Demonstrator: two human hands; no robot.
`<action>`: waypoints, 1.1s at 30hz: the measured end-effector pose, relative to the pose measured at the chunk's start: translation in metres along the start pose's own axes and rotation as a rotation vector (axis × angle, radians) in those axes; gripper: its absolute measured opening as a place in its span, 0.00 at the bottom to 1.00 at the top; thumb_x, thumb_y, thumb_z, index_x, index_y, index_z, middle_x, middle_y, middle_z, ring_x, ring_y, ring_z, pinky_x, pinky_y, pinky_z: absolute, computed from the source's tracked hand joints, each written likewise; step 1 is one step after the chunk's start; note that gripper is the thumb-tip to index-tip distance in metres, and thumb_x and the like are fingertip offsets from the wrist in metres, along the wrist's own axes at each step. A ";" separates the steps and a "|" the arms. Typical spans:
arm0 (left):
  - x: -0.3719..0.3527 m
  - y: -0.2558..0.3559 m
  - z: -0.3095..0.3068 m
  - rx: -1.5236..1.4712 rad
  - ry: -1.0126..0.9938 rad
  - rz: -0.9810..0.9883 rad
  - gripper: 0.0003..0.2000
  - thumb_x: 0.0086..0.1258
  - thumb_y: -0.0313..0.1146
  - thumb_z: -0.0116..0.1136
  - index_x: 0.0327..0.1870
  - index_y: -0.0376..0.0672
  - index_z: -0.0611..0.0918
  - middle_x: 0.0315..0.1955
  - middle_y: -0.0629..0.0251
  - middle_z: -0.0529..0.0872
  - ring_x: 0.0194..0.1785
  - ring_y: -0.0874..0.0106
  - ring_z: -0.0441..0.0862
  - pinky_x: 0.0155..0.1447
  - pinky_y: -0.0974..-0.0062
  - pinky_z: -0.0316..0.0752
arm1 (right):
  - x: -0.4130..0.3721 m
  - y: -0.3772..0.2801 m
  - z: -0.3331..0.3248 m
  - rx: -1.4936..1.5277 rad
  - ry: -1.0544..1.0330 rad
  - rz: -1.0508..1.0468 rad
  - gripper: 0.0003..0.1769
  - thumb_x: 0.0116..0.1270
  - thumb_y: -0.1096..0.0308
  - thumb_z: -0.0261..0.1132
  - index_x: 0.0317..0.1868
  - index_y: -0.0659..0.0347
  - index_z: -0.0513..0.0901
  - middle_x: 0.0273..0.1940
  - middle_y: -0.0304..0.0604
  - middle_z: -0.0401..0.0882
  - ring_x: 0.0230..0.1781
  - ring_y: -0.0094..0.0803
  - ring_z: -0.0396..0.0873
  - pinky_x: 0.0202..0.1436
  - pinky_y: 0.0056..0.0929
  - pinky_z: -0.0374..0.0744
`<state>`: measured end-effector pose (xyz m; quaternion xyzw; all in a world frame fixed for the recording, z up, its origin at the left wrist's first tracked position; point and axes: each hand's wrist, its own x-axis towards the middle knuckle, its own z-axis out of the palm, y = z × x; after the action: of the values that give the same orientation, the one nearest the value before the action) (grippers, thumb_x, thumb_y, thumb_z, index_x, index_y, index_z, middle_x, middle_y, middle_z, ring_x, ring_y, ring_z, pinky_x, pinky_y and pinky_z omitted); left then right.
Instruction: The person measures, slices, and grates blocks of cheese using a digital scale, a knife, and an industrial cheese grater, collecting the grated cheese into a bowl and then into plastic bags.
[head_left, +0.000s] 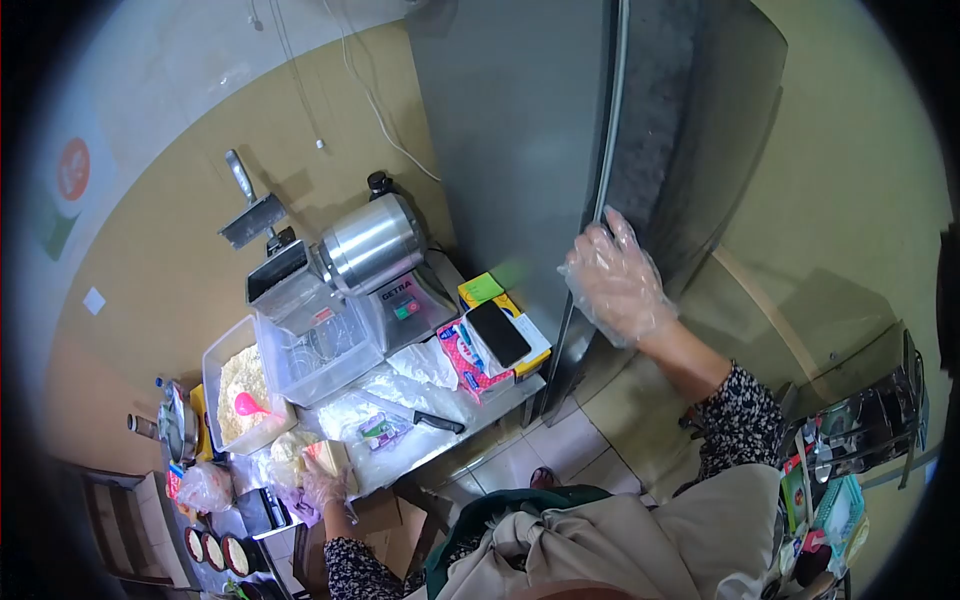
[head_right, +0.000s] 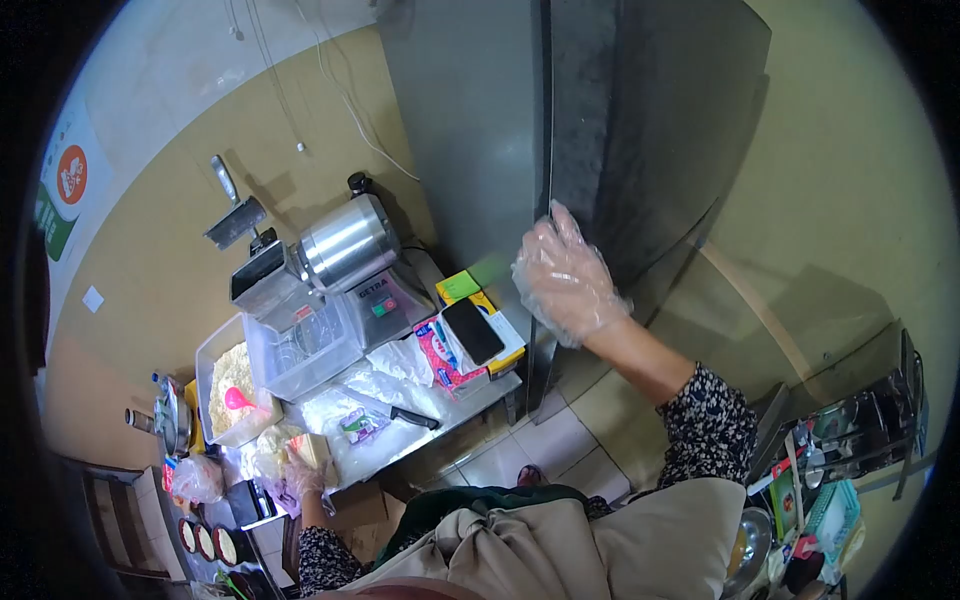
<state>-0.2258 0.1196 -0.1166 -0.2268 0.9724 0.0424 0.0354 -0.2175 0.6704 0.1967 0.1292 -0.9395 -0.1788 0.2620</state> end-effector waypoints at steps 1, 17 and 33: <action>0.000 0.001 -0.001 -0.002 -0.008 -0.006 0.55 0.49 0.52 0.72 0.75 0.51 0.47 0.60 0.41 0.69 0.62 0.49 0.70 0.64 0.61 0.67 | -0.003 -0.001 -0.003 0.079 -0.004 0.029 0.08 0.58 0.69 0.57 0.34 0.61 0.81 0.39 0.45 0.77 0.51 0.38 0.72 0.74 0.48 0.54; 0.025 0.024 -0.047 0.173 -0.383 -0.066 0.60 0.44 0.60 0.70 0.75 0.45 0.46 0.64 0.43 0.67 0.67 0.52 0.67 0.67 0.60 0.65 | -0.132 0.020 -0.095 -0.425 0.677 0.867 0.22 0.61 0.64 0.65 0.55 0.59 0.77 0.67 0.56 0.60 0.69 0.52 0.60 0.70 0.48 0.59; -0.049 0.184 -0.132 -0.444 0.352 0.538 0.24 0.63 0.37 0.61 0.59 0.37 0.75 0.55 0.44 0.76 0.60 0.51 0.71 0.65 0.59 0.63 | -0.013 0.106 -0.042 0.175 0.856 0.581 0.24 0.61 0.65 0.63 0.57 0.63 0.75 0.55 0.51 0.77 0.56 0.46 0.75 0.61 0.37 0.71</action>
<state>-0.2701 0.2925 0.0314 0.0303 0.9555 0.2200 -0.1941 -0.1994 0.7596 0.2676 -0.0539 -0.7569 0.0492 0.6494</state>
